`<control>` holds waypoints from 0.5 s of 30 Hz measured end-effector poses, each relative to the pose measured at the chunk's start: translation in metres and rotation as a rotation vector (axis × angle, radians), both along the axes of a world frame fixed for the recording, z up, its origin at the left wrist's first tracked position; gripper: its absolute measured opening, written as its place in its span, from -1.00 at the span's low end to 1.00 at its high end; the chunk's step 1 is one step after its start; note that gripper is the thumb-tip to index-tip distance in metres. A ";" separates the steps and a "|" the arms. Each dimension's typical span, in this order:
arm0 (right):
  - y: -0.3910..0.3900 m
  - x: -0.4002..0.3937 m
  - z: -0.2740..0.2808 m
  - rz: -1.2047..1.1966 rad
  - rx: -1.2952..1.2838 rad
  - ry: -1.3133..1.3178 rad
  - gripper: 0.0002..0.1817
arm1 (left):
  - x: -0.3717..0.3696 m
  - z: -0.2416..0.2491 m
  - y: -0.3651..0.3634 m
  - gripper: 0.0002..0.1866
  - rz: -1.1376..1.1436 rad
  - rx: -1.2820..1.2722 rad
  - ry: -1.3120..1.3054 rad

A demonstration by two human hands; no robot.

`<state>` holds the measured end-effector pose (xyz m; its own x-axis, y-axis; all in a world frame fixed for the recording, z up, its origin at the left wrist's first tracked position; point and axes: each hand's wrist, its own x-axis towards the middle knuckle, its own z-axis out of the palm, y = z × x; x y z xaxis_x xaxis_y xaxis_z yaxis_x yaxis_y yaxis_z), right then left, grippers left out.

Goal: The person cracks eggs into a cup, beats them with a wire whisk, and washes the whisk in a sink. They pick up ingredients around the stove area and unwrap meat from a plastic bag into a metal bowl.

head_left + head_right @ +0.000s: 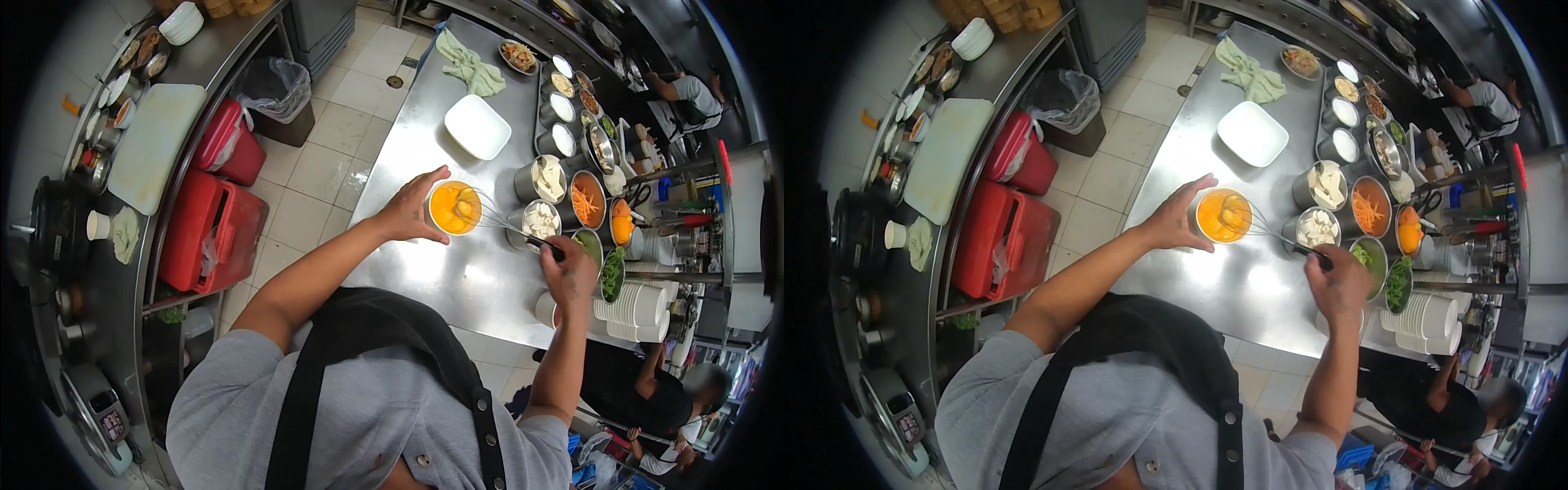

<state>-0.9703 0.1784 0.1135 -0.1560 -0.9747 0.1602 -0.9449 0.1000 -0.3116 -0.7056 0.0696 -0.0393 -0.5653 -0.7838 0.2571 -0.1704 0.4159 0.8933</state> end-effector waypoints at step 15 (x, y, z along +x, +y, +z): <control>-0.026 -0.008 -0.075 -0.097 0.282 -0.176 -0.75 | -0.007 -0.004 0.001 0.19 0.042 0.000 -0.102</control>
